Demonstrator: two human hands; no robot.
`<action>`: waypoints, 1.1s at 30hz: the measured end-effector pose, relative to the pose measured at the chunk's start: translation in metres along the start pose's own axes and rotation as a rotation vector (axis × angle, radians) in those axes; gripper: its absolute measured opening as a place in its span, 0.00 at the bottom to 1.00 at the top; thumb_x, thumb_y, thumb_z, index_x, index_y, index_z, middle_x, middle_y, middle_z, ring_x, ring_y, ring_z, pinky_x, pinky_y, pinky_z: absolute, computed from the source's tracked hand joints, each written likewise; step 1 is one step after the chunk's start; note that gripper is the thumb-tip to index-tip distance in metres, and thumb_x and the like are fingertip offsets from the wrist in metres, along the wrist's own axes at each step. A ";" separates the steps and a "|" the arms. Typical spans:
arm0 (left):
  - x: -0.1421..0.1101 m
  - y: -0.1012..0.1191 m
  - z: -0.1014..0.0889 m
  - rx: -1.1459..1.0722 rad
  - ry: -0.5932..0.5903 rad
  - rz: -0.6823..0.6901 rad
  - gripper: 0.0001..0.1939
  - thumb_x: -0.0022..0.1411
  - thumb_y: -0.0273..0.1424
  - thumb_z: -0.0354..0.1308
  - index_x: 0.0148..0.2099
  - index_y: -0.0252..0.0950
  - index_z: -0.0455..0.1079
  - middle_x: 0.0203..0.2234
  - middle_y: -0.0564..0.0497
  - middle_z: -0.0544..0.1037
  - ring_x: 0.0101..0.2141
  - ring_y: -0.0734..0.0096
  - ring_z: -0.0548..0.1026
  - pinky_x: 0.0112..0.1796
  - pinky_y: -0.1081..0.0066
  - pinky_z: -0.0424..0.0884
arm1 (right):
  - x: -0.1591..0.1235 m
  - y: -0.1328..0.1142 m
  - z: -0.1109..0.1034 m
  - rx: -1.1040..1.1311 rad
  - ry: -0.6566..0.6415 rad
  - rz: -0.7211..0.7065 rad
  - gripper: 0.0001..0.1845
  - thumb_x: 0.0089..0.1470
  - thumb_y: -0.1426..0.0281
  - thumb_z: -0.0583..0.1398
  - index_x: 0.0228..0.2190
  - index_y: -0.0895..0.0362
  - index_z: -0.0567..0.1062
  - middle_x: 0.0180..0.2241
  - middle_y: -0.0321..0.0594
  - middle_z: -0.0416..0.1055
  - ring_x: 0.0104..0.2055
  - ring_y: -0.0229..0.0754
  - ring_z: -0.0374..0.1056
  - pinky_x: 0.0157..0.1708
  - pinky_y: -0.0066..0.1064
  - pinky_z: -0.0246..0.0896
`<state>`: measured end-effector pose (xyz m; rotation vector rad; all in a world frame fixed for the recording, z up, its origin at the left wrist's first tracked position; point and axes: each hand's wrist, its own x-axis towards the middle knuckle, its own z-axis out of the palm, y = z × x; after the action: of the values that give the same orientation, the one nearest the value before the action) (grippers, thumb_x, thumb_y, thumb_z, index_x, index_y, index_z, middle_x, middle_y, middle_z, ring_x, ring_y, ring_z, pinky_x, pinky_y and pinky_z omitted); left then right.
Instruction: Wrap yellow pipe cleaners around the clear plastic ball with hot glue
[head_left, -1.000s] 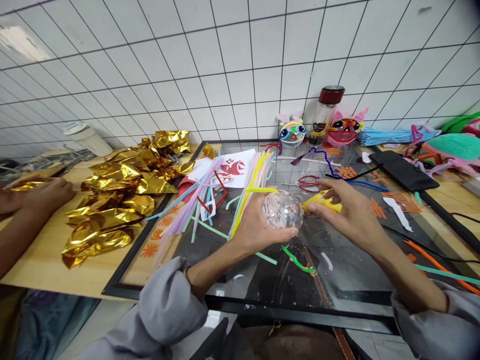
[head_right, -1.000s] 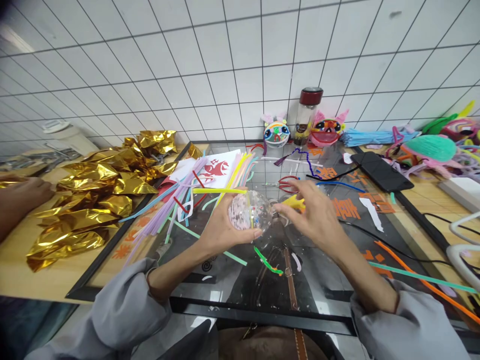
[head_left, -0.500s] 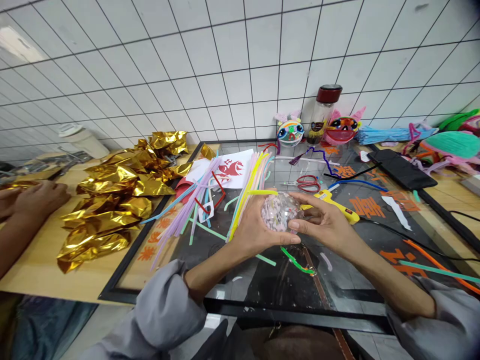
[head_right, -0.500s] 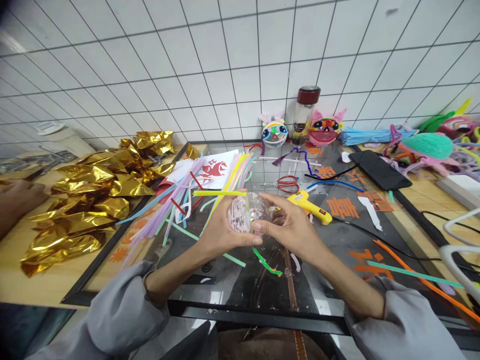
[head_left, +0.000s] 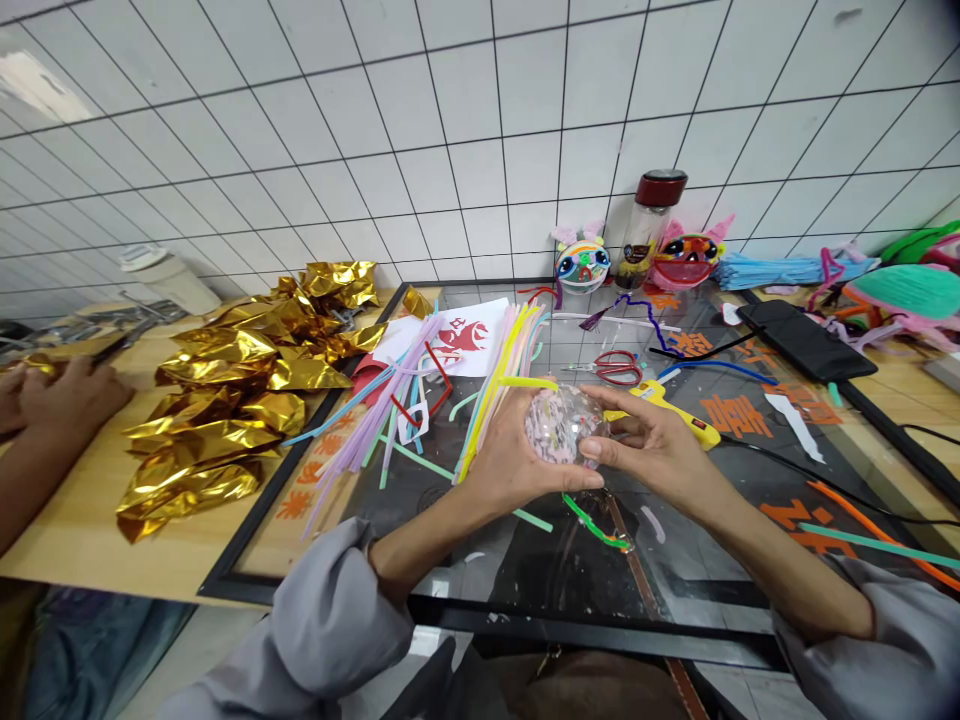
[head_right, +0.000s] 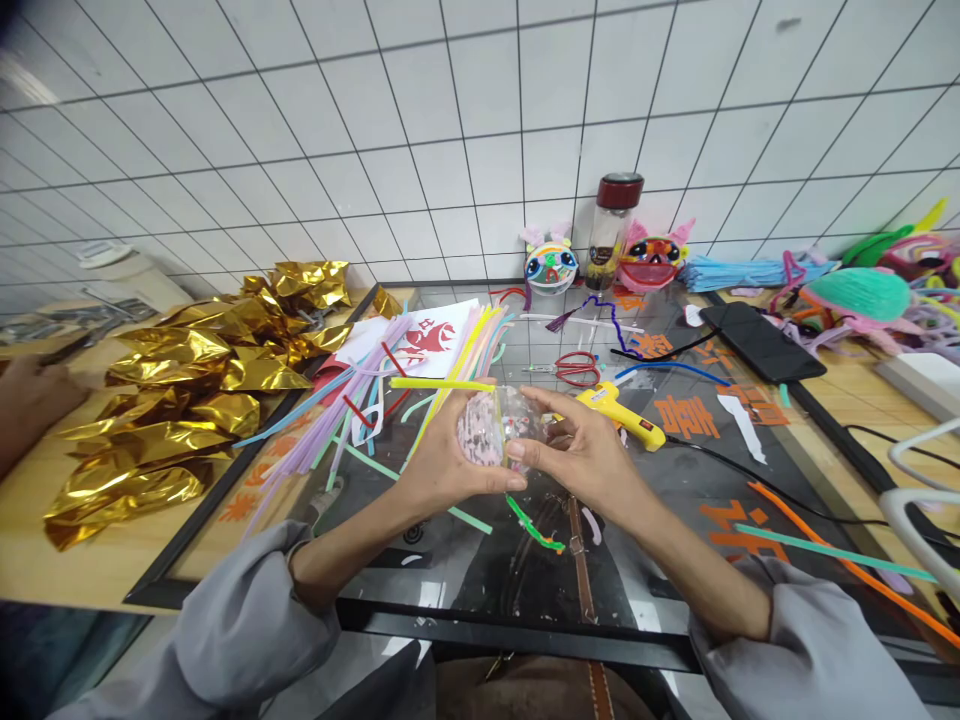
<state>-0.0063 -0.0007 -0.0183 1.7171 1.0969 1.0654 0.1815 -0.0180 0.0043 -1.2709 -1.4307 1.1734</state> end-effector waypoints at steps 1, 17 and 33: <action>0.000 0.001 0.000 0.001 0.000 -0.008 0.52 0.32 0.46 0.78 0.57 0.36 0.62 0.53 0.38 0.71 0.55 0.42 0.70 0.57 0.46 0.64 | 0.000 0.001 0.000 -0.011 0.004 0.004 0.38 0.38 0.59 0.70 0.52 0.58 0.75 0.43 0.45 0.76 0.30 0.39 0.70 0.31 0.34 0.69; 0.000 0.002 0.002 -0.030 0.014 -0.026 0.48 0.32 0.43 0.78 0.56 0.38 0.63 0.50 0.42 0.73 0.53 0.45 0.71 0.54 0.50 0.68 | 0.000 0.006 0.001 -0.082 0.067 -0.041 0.36 0.39 0.56 0.70 0.51 0.55 0.77 0.44 0.45 0.77 0.35 0.43 0.71 0.35 0.37 0.70; 0.001 0.003 0.001 -0.056 0.008 -0.050 0.50 0.30 0.42 0.79 0.57 0.39 0.64 0.48 0.44 0.75 0.51 0.47 0.73 0.52 0.53 0.70 | 0.001 0.007 0.000 -0.074 0.065 -0.046 0.34 0.41 0.56 0.70 0.51 0.56 0.78 0.44 0.45 0.78 0.35 0.43 0.73 0.34 0.35 0.70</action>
<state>-0.0046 -0.0011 -0.0158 1.6353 1.0991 1.0627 0.1829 -0.0171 -0.0021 -1.3083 -1.4596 1.0472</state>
